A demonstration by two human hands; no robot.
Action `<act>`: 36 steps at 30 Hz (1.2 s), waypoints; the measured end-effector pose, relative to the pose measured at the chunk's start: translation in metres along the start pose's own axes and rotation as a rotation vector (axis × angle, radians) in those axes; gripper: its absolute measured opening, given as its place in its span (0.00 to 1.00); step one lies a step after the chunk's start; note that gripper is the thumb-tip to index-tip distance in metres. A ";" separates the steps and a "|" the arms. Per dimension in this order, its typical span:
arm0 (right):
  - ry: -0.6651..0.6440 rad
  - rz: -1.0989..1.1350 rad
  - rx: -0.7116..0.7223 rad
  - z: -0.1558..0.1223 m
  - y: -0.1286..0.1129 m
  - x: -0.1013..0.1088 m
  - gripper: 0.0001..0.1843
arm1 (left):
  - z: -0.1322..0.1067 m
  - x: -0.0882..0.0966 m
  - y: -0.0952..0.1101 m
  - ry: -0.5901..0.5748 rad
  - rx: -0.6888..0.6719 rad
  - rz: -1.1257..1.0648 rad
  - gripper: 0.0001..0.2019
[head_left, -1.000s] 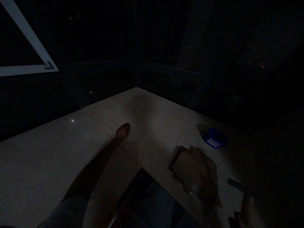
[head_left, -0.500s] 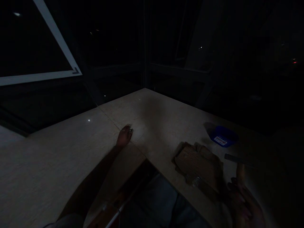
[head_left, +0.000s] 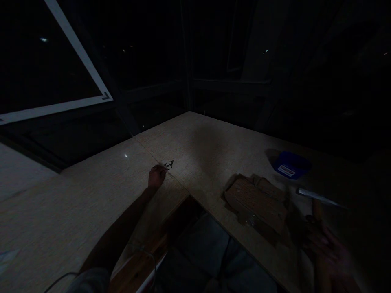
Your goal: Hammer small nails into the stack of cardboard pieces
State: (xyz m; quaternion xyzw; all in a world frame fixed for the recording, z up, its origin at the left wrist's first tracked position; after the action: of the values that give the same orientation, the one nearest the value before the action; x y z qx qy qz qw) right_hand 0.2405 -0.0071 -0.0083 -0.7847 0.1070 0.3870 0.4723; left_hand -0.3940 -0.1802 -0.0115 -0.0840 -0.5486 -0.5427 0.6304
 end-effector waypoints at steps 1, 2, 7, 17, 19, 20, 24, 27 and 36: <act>0.016 0.049 -0.012 -0.001 0.000 0.000 0.10 | 0.000 0.000 0.002 0.000 0.001 -0.018 0.16; 0.034 0.101 -0.027 -0.001 0.001 -0.001 0.10 | -0.001 0.001 0.004 0.004 0.004 -0.039 0.15; 0.022 0.192 -0.015 -0.004 0.002 -0.005 0.10 | -0.006 0.006 0.025 0.065 0.067 -0.186 0.16; -0.029 0.126 0.054 -0.004 0.004 -0.030 0.11 | 0.001 0.012 0.156 -0.164 0.409 -1.026 0.24; -0.023 0.124 0.052 -0.006 0.004 -0.041 0.12 | -0.001 0.006 0.193 -0.272 0.414 -1.096 0.25; -0.020 0.123 0.055 -0.007 0.003 -0.045 0.13 | -0.003 0.001 0.212 -0.332 0.407 -1.115 0.25; -0.014 0.090 0.101 -0.006 0.000 -0.053 0.17 | -0.014 -0.033 0.287 -0.559 0.265 -1.075 0.25; -0.030 0.063 0.127 -0.003 0.000 -0.052 0.19 | -0.027 -0.067 0.336 -0.687 0.079 -1.009 0.21; -0.037 0.057 0.182 -0.001 0.003 -0.060 0.21 | -0.058 -0.141 0.400 -0.902 -0.478 -0.761 0.09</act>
State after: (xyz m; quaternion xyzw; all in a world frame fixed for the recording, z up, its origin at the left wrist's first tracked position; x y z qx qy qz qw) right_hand 0.1987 -0.0215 0.0324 -0.7279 0.1554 0.4034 0.5323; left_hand -0.0212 0.0212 0.0516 -0.2420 -0.6153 -0.7474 0.0644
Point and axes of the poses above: each hand's wrist, its own z-axis towards the middle knuckle, its own x-axis out of the back of the hand, y = z × x, the point moved 1 cm from there along z, towards the middle knuckle, and after that the axes turned 3 degrees about x, right-handed, at the moved point
